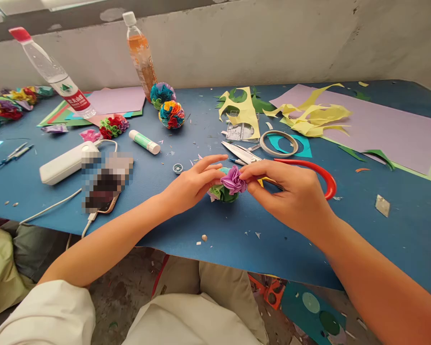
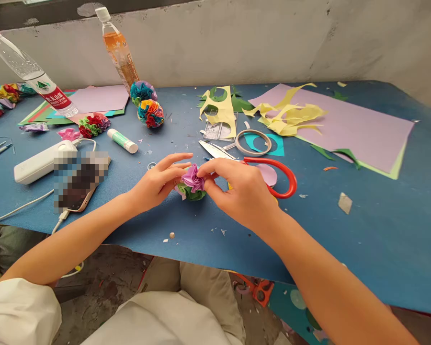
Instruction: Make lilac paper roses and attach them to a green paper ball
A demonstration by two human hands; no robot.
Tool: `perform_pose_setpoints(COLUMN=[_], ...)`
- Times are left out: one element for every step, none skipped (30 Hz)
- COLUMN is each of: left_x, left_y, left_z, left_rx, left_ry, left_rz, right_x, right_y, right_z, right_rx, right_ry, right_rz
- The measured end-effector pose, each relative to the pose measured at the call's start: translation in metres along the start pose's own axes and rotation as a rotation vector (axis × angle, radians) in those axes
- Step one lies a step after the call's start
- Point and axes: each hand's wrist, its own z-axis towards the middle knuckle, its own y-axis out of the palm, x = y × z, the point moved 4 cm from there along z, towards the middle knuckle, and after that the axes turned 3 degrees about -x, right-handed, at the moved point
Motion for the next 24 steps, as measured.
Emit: perform_pose_setpoints(left_x=[0.0,0.0,0.0,0.001,0.003,0.004,0.005,0.007,0.008,0.008,0.009,0.009,0.01,0.01,0.01,0.01,0.009,0.009,0.008,0.007,0.007,0.006,0.006,0.006], left_y=[0.0,-0.001,-0.002,-0.002,-0.002,-0.003,-0.003,-0.002,-0.002,-0.001,-0.001,0.0,0.0,0.0,0.0,0.0,0.001,0.001,0.001,0.002,0.003,0.003,0.004,0.004], left_z=[0.0,0.0,0.001,0.001,0.001,0.001,0.001,0.001,0.001,0.001,0.001,0.002,0.002,0.002,0.003,0.003,0.003,0.003,0.003,0.004,0.004,0.004,0.004,0.004], left_rx=[0.015,0.027,0.035,0.038,0.043,0.046,0.047,0.045,0.041,0.036,0.032,0.03,0.033,0.037,0.044,0.049,0.054,0.057,0.059,0.061,0.062,0.062,0.062,0.062], left_ry=[0.005,-0.003,-0.021,-0.046,-0.071,-0.091,-0.109,-0.122,-0.133,-0.141,-0.146,-0.148,-0.147,-0.144,-0.142,-0.139,-0.136,-0.136,-0.139,-0.145,-0.151,-0.159,-0.166,-0.171], left_rz=[0.015,0.031,0.043,0.048,0.043,0.029,0.01,-0.009,-0.025,-0.033,-0.032,-0.024,-0.014,-0.006,-0.003,-0.006,-0.013,-0.022,-0.03,-0.038,-0.044,-0.049,-0.053,-0.057], right_x=[-0.001,-0.002,-0.003,-0.003,-0.003,-0.003,-0.003,-0.002,-0.001,0.001,0.003,0.005,0.008,0.01,0.012,0.014,0.014,0.014,0.013,0.012,0.01,0.007,0.004,0.001], right_y=[0.0,-0.001,-0.001,-0.001,-0.001,-0.001,-0.001,-0.001,-0.001,-0.001,-0.001,-0.001,-0.001,0.0,0.001,0.002,0.003,0.004,0.004,0.004,0.004,0.004,0.003,0.003], right_z=[0.0,0.0,0.0,-0.001,-0.001,-0.001,-0.001,-0.001,-0.001,-0.001,-0.001,-0.001,0.0,0.0,0.0,0.0,0.0,0.0,-0.001,-0.002,-0.002,-0.003,-0.003,-0.004], right_rx=[0.002,0.01,0.021,0.036,0.048,0.06,0.07,0.082,0.092,0.101,0.107,0.107,0.1,0.089,0.074,0.058,0.045,0.037,0.035,0.036,0.042,0.054,0.068,0.083], right_ry=[-0.048,-0.085,-0.105,-0.108,-0.095,-0.067,-0.029,0.017,0.068,0.12,0.171,0.218,0.261,0.299,0.329,0.351,0.361,0.361,0.354,0.341,0.318,0.284,0.236,0.176], right_rz=[-0.034,-0.057,-0.071,-0.079,-0.083,-0.078,-0.064,-0.037,0.001,0.047,0.095,0.146,0.2,0.257,0.31,0.356,0.388,0.395,0.372,0.323,0.256,0.178,0.093,0.006])
